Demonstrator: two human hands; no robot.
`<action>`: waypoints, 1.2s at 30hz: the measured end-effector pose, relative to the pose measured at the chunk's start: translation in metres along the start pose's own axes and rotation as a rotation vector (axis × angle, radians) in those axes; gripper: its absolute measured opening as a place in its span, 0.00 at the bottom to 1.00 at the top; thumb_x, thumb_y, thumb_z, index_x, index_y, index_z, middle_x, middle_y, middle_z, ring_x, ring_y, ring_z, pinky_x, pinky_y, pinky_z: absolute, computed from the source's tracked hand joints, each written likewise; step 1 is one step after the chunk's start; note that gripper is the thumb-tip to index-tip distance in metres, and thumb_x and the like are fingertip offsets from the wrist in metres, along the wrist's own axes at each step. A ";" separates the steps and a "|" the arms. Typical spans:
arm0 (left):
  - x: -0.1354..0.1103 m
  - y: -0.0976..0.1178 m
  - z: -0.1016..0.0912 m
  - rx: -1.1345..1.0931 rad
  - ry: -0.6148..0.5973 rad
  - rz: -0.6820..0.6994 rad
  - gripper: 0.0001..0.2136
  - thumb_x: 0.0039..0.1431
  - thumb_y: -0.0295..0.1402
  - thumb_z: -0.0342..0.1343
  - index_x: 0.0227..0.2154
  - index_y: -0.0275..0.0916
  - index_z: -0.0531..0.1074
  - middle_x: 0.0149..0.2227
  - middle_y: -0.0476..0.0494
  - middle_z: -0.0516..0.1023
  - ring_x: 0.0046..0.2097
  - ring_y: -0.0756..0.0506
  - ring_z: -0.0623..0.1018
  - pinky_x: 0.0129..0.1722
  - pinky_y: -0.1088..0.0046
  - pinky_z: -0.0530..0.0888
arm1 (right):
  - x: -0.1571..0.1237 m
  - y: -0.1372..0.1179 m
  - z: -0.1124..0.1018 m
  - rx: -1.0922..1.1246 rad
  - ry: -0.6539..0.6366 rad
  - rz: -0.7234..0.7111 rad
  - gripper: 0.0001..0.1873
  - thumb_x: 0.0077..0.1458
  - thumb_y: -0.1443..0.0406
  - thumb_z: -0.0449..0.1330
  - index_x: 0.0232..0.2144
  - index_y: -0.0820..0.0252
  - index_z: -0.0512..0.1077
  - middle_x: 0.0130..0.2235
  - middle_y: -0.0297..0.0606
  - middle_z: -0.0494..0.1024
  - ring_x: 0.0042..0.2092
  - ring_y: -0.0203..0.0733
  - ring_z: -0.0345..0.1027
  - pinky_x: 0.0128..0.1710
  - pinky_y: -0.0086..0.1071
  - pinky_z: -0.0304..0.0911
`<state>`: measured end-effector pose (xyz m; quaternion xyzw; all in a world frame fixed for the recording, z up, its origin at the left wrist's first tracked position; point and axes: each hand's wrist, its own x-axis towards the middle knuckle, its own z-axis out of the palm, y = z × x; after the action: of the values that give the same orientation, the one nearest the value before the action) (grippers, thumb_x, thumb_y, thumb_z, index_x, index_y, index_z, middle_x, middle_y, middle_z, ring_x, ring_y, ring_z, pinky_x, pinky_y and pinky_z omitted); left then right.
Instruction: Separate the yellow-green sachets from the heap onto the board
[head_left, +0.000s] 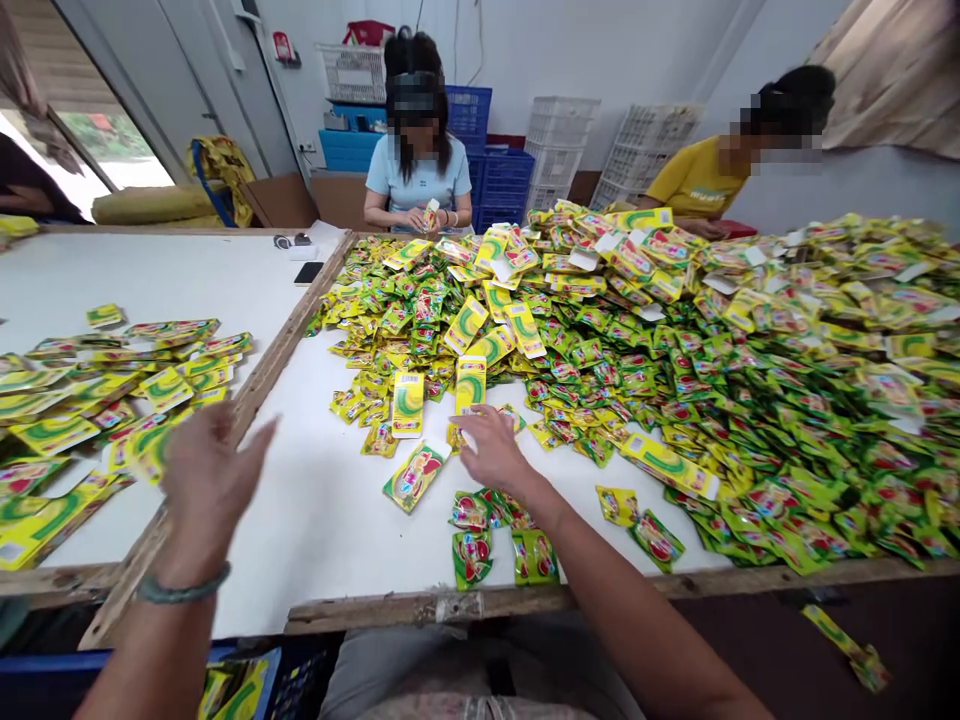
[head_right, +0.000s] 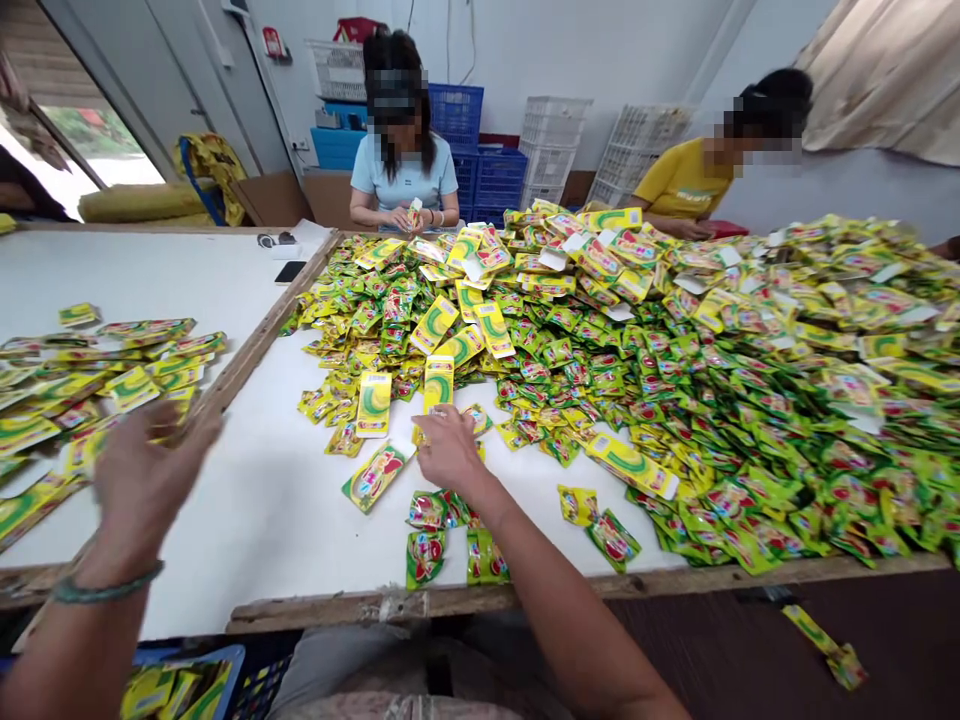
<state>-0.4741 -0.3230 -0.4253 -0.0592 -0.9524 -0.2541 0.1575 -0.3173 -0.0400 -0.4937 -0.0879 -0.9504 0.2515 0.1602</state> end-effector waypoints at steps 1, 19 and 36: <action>-0.013 0.013 0.010 -0.006 -0.110 0.060 0.24 0.50 0.50 0.52 0.44 0.36 0.70 0.41 0.39 0.75 0.39 0.40 0.74 0.37 0.64 0.70 | 0.001 -0.004 0.004 -0.099 -0.058 -0.044 0.24 0.44 0.70 0.56 0.48 0.58 0.69 0.49 0.42 0.73 0.57 0.53 0.52 0.54 0.49 0.45; -0.091 0.075 0.101 -0.784 -0.984 0.233 0.18 0.50 0.46 0.57 0.38 0.38 0.71 0.37 0.44 0.77 0.37 0.43 0.75 0.35 0.71 0.68 | -0.012 0.011 0.008 0.879 0.200 0.406 0.18 0.47 0.54 0.60 0.36 0.59 0.73 0.34 0.35 0.77 0.36 0.42 0.70 0.33 0.32 0.65; -0.090 0.077 0.097 -1.301 -1.181 -0.406 0.27 0.40 0.26 0.66 0.48 0.36 0.68 0.38 0.44 0.79 0.31 0.50 0.78 0.32 0.77 0.73 | -0.039 -0.011 0.001 0.205 0.259 0.303 0.19 0.51 0.55 0.59 0.42 0.60 0.70 0.37 0.39 0.72 0.37 0.39 0.64 0.38 0.31 0.60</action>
<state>-0.4006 -0.2105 -0.4988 -0.0882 -0.5382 -0.6941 -0.4699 -0.2823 -0.0601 -0.4991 -0.2443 -0.8673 0.3548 0.2494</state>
